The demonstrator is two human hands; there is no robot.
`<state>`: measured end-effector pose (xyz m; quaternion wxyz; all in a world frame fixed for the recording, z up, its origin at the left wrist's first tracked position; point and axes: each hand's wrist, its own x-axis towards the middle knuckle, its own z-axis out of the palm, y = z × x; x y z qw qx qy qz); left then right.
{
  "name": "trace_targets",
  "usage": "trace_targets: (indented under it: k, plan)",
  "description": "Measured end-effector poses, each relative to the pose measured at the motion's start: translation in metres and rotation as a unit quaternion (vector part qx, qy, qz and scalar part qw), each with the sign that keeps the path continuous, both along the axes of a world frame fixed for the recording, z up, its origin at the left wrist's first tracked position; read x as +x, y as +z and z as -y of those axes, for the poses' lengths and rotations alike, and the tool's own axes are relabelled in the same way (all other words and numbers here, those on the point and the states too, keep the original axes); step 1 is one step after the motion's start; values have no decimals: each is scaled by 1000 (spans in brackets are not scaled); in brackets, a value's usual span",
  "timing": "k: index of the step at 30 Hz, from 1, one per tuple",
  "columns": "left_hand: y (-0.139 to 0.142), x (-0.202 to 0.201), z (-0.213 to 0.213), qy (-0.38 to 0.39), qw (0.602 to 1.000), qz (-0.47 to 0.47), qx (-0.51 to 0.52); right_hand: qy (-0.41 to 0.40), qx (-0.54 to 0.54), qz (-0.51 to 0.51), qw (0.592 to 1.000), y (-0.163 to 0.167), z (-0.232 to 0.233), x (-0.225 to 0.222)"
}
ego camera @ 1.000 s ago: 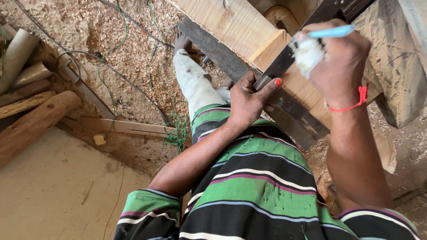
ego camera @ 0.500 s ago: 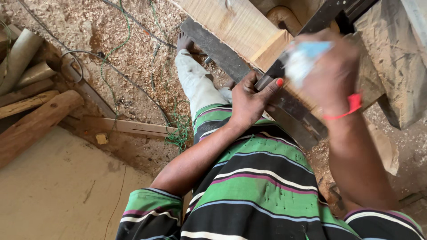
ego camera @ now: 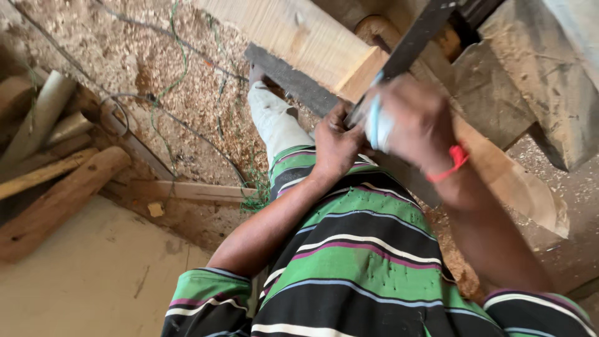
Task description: The person measures wooden boards with a tape measure and positions an L-square against a board, then marks lines on the wood with a pencil. They reposition the boards and the square repeatedly to take multiple measurements and draw marking lines on different boards.
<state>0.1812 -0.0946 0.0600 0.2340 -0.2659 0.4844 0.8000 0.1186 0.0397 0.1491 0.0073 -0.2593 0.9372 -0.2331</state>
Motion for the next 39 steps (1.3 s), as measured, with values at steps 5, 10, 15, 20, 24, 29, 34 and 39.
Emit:
trace_targets:
  k: [5,10,15,20,24,29,34,39]
  plan:
    - [29,-22,6,-109,970,-127,-176,-221,-412,159,869,29,-39,39]
    - [69,-92,-23,-267,920,-225,-177,-321,-303,-36,896,71,-120,82]
    - [54,-185,-96,-279,868,-367,-185,-523,-359,-118,764,62,-157,173]
    - [-9,-264,-151,-381,771,-429,-277,-588,-217,-172,760,36,-158,248]
    - [-58,-270,-173,-517,759,-333,-212,-671,-188,-144,703,26,-141,296]
    - [-79,-276,-169,-676,518,-353,-387,-676,-160,-103,712,3,-147,295]
    - [-47,-289,-172,-638,437,-409,-485,-625,-127,-53,769,-8,-216,230]
    - [0,-343,-178,-547,504,-473,-472,-552,-41,0,833,-33,-296,141]
